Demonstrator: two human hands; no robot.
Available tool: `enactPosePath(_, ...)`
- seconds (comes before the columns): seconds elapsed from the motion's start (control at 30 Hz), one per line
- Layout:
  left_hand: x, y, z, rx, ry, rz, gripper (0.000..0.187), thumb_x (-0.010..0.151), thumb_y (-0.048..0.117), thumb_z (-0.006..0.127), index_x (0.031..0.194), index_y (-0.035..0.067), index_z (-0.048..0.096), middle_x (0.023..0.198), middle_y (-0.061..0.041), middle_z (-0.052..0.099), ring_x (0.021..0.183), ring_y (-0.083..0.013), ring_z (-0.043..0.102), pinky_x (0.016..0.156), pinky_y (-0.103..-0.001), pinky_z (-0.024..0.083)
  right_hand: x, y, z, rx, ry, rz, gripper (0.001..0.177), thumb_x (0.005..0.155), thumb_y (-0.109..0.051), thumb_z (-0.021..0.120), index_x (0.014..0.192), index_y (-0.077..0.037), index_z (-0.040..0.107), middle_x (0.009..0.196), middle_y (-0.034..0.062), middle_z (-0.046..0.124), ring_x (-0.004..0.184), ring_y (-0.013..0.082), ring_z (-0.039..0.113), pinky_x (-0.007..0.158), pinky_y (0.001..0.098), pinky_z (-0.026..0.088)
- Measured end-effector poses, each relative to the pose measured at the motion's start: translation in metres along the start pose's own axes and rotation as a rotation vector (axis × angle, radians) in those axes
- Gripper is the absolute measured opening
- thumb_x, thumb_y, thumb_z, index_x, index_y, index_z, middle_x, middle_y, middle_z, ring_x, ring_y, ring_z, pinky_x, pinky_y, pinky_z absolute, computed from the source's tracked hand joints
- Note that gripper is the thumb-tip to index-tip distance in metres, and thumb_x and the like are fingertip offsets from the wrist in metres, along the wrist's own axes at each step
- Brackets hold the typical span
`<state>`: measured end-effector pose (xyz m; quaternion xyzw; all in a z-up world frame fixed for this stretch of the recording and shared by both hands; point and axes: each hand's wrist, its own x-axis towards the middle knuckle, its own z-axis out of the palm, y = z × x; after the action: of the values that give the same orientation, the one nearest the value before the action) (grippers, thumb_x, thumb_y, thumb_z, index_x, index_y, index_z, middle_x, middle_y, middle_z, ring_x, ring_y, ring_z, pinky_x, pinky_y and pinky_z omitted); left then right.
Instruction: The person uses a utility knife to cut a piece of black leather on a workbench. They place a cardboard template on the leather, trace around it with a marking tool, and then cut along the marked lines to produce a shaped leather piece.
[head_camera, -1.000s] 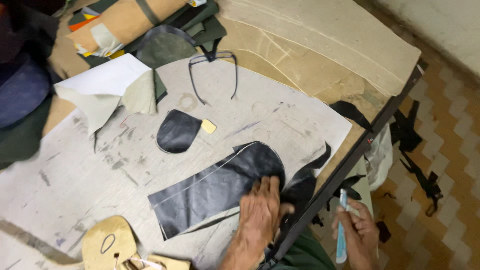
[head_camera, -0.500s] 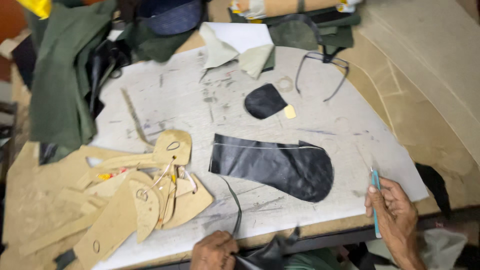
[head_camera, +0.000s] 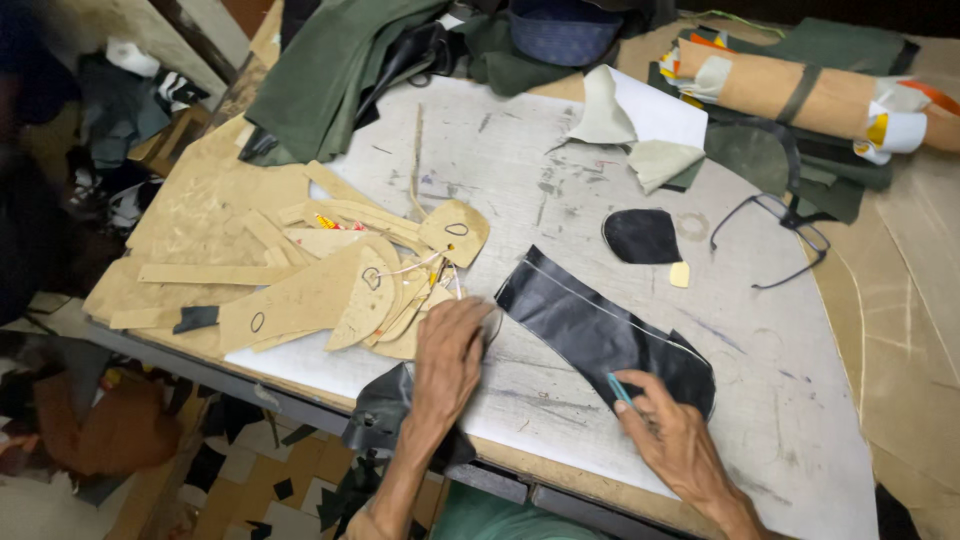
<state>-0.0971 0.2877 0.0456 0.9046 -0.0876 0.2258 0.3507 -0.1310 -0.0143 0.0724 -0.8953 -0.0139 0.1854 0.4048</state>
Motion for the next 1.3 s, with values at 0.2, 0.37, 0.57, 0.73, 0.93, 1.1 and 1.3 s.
enactPosePath(0.2,0.06,-0.033,0.026,-0.069,-0.228,0.066,0.016,0.085,-0.005,0.066,0.093,0.003,0.078,0.101,-0.008,0.074,0.095,-0.0288,0.064,0.084,-0.043,0.048,0.051,-0.052,0.017,-0.278,-0.116,-0.389,0.031,0.093,-0.017,0.064,0.123,-0.009,0.064,0.055,0.0127,0.066,0.039,0.0219,0.059,0.042,0.0363,0.046)
enactPosePath(0.37,0.084,-0.065,0.034,-0.188,-0.458,-0.009,0.014,0.081,-0.001,0.073,0.087,0.01,0.079,0.086,-0.006,0.068,0.079,-0.0237,0.067,0.068,-0.039,0.053,0.098,-0.067,0.032,-0.443,-0.132,-0.557,0.028,0.092,-0.012,0.066,0.119,-0.005,0.065,0.049,0.0119,0.059,0.037,0.0246,0.056,0.04,0.0381,0.045)
enactPosePath(0.57,0.085,-0.082,0.038,-0.226,-0.437,0.067,0.014,0.079,0.006,0.076,0.09,0.014,0.08,0.081,-0.007,0.065,0.081,-0.0252,0.066,0.069,-0.04,0.054,0.14,-0.073,0.054,-0.489,-0.153,-0.748,0.034,0.087,-0.003,0.065,0.12,0.001,0.062,0.051,0.0121,0.058,0.04,0.0262,0.057,0.039,0.0388,0.045)
enactPosePath(0.73,0.084,-0.082,0.042,-0.219,-0.408,0.057,0.017,0.076,0.005,0.076,0.088,0.016,0.081,0.081,-0.008,0.065,0.083,-0.0262,0.066,0.071,-0.041,0.055,0.149,-0.072,0.06,-0.543,-0.218,-0.618,0.021,0.092,-0.006,0.066,0.112,-0.001,0.063,0.052,0.0116,0.06,0.041,0.026,0.058,0.039,0.0397,0.045)
enactPosePath(0.93,0.078,-0.062,0.026,-0.118,-0.362,0.069,0.021,0.079,-0.003,0.072,0.092,0.011,0.082,0.085,-0.012,0.068,0.083,-0.0291,0.067,0.075,-0.042,0.056,0.135,-0.072,0.05,-0.6,-0.246,-0.487,0.04,0.087,-0.005,0.065,0.127,-0.003,0.064,0.056,0.0161,0.066,0.044,0.0267,0.061,0.046,0.0383,0.049)
enactPosePath(1.1,0.008,-0.038,-0.044,-0.379,-0.031,-0.216,0.031,0.094,-0.001,0.058,0.122,0.003,0.072,0.109,-0.016,0.075,0.096,-0.024,0.073,0.082,-0.034,0.063,0.094,-0.014,-0.031,0.111,-0.091,0.133,0.034,0.093,-0.018,0.067,0.126,-0.007,0.07,0.069,0.0095,0.071,0.05,0.0157,0.058,0.046,0.0298,0.05)
enactPosePath(1.3,-0.087,-0.033,-0.093,0.106,0.194,-0.783,0.052,0.081,0.021,0.073,0.127,-0.002,0.062,0.11,-0.022,0.068,0.093,-0.0361,0.067,0.08,-0.042,0.056,0.015,0.117,-0.065,0.108,0.567,0.157,0.029,0.112,-0.004,0.059,0.133,0.015,0.053,0.087,0.0272,0.069,0.063,0.024,0.065,0.059,0.0334,0.052)
